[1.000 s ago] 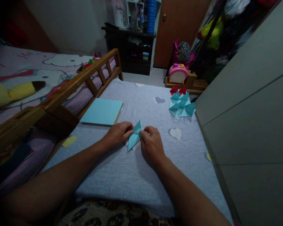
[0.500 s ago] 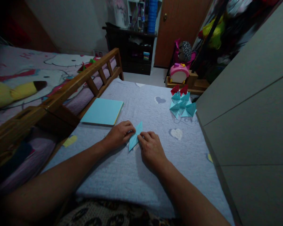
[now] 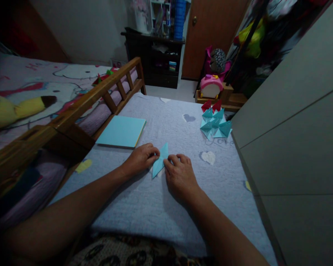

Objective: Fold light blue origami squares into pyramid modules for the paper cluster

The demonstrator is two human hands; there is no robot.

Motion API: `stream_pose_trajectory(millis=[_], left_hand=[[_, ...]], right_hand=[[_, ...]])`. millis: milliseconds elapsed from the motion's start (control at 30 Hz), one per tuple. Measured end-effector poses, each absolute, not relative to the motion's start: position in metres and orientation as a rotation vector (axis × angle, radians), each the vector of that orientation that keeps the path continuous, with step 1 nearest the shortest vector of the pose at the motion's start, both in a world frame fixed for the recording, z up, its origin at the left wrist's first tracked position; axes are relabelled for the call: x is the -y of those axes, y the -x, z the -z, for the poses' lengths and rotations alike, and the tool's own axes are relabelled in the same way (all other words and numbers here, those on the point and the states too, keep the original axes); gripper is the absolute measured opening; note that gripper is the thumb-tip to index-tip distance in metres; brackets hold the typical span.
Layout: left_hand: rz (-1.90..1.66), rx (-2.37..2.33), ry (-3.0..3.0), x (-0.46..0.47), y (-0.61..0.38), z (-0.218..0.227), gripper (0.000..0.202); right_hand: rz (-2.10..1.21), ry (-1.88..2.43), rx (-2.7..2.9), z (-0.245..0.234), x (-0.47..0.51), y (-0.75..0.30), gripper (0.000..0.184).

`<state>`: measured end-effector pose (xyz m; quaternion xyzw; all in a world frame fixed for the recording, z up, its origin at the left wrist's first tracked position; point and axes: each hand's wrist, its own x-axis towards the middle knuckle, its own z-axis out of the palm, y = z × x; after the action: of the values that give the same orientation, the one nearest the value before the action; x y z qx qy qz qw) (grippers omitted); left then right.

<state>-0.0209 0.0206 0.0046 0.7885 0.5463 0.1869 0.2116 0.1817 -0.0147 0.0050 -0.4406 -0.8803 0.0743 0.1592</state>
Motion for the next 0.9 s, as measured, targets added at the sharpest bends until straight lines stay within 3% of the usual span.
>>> stream_pose_trajectory(millis=[533, 700, 900], left_hand=[[-0.513, -1.66, -2.109, -0.02, 0.028, -0.006, 0.005], [-0.523, -1.636, -2.096, -0.02, 0.029, -0.007, 0.015], [-0.58, -1.607, -2.102, -0.02, 0.026, -0.006, 0.006]], right_hand=[[-0.273, 1.26, 2.432, -0.009, 0.005, -0.194, 0.018], [-0.249, 1.389, 2.28, -0.001, 0.0, -0.188, 0.012], [-0.323, 1.418, 2.267, 0.004, 0.001, -0.178, 0.011]])
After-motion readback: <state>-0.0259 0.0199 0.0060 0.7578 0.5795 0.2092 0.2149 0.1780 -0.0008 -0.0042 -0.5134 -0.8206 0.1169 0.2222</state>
